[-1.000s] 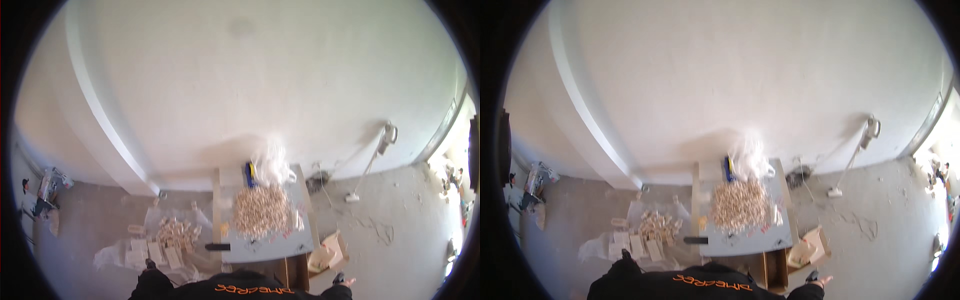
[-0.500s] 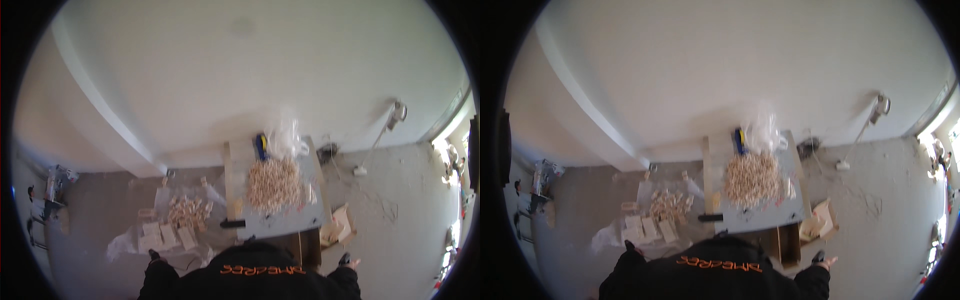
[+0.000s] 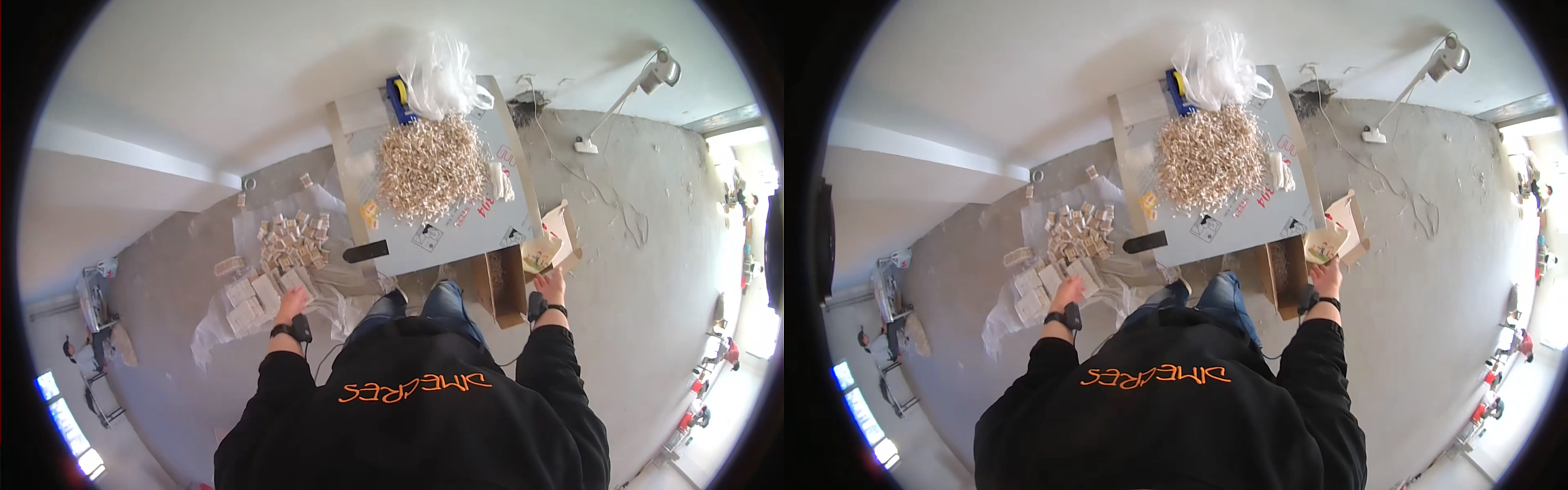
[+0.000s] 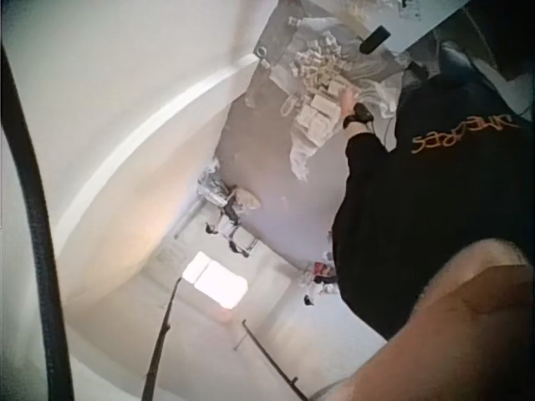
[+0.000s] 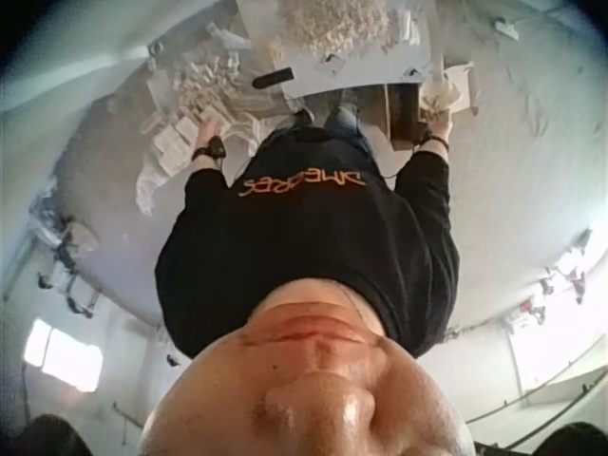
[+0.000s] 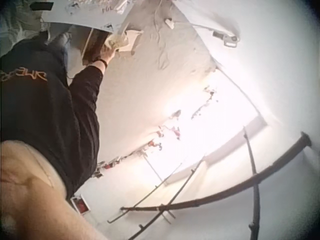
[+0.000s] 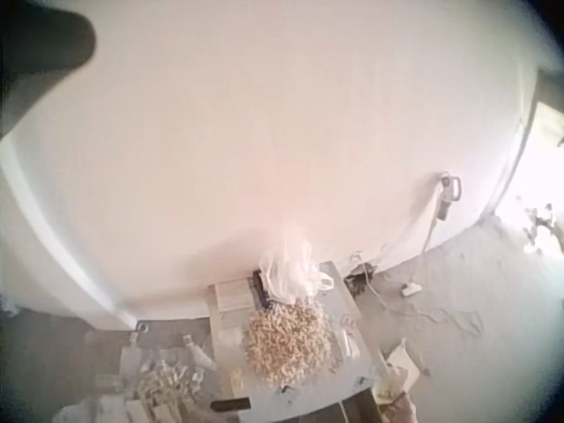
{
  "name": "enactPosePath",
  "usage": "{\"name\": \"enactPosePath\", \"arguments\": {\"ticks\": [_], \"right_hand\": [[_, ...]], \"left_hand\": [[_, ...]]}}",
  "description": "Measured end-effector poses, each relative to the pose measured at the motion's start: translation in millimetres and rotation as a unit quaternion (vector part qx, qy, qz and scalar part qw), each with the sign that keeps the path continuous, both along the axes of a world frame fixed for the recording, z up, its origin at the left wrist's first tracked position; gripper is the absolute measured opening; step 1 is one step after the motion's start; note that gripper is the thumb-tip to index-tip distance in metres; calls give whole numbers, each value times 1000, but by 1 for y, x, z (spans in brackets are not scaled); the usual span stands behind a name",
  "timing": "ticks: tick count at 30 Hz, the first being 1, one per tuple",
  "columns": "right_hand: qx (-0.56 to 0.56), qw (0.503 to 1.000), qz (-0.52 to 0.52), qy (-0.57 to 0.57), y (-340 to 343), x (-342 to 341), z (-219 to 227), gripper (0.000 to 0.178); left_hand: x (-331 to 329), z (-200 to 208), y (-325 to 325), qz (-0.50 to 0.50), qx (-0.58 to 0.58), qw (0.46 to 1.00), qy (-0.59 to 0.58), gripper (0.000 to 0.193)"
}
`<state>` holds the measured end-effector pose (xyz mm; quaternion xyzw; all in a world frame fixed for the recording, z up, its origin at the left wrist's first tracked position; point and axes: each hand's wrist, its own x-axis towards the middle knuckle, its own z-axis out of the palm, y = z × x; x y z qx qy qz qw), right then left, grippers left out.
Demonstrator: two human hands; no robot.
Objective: The person packs cotton swabs into a plastic bag, sets it aside, and wipes the table with a cloth before picking up another bag.
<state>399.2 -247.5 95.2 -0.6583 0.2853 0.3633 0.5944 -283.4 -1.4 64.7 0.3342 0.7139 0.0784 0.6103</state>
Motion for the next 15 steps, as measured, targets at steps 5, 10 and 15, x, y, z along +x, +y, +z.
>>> {"name": "enactPosePath", "arguments": {"ticks": [5, 10, 15], "right_hand": [[-7, 988, 151, 11, 58, 6, -31, 51], [-118, 910, 395, -36, 118, 11, -58, 36], [-197, 759, 596, -172, 178, 7, -108, 39]], "left_hand": [[96, 9, 33, -81, 140, 986, 47, 34], [182, 3, 27, -22, 20, 999, 14, 34], [247, -60, 16, -177, -8, 983, 39, 32]]}}
